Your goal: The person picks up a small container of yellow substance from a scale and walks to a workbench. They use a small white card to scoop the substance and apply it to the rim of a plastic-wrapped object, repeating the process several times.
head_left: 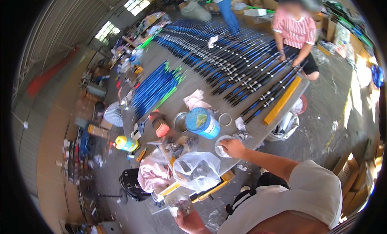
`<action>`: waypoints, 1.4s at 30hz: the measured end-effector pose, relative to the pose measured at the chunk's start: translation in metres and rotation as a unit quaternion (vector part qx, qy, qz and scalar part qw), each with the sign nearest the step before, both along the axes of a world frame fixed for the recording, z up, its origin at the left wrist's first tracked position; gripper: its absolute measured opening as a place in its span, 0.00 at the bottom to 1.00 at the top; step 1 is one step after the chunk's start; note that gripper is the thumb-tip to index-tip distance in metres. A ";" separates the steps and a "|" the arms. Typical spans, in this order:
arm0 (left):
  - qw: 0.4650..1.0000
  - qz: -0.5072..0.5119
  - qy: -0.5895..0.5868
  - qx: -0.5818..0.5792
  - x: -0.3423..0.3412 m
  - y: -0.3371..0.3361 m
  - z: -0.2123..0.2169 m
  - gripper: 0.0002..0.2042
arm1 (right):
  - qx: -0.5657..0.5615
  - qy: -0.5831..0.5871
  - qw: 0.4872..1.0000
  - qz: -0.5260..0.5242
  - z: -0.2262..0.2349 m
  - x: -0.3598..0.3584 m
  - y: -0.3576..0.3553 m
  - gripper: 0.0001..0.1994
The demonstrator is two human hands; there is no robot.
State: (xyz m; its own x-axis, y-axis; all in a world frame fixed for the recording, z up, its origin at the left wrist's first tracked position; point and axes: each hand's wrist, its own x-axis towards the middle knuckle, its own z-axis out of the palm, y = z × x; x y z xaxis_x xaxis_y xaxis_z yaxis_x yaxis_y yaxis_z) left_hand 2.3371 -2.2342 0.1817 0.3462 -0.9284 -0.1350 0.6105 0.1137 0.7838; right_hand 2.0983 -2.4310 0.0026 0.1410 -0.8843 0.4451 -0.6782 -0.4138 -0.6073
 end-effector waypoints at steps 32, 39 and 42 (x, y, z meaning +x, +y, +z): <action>0.818 -0.539 0.199 -0.003 -0.043 -0.042 -0.107 0.18 | 0.163 -0.383 0.909 -0.016 0.125 0.032 0.267 0.12; 0.869 -0.489 0.079 0.002 -0.098 0.001 -0.081 0.20 | 0.086 -0.305 0.877 -0.360 0.141 -0.174 0.345 0.11; 0.879 -0.475 0.040 0.005 -0.133 0.023 -0.076 0.21 | -0.146 -0.486 0.697 -0.506 0.199 -0.321 0.427 0.05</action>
State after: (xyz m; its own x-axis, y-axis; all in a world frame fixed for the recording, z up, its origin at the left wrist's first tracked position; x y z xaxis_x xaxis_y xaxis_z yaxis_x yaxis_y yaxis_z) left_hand 2.2045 -2.2111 0.1059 -0.5958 -0.7920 -0.1331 0.4798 -0.4839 0.7319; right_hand 1.7773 -2.0045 0.2012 -0.9836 -0.1634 0.0769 -0.0390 -0.2235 -0.9739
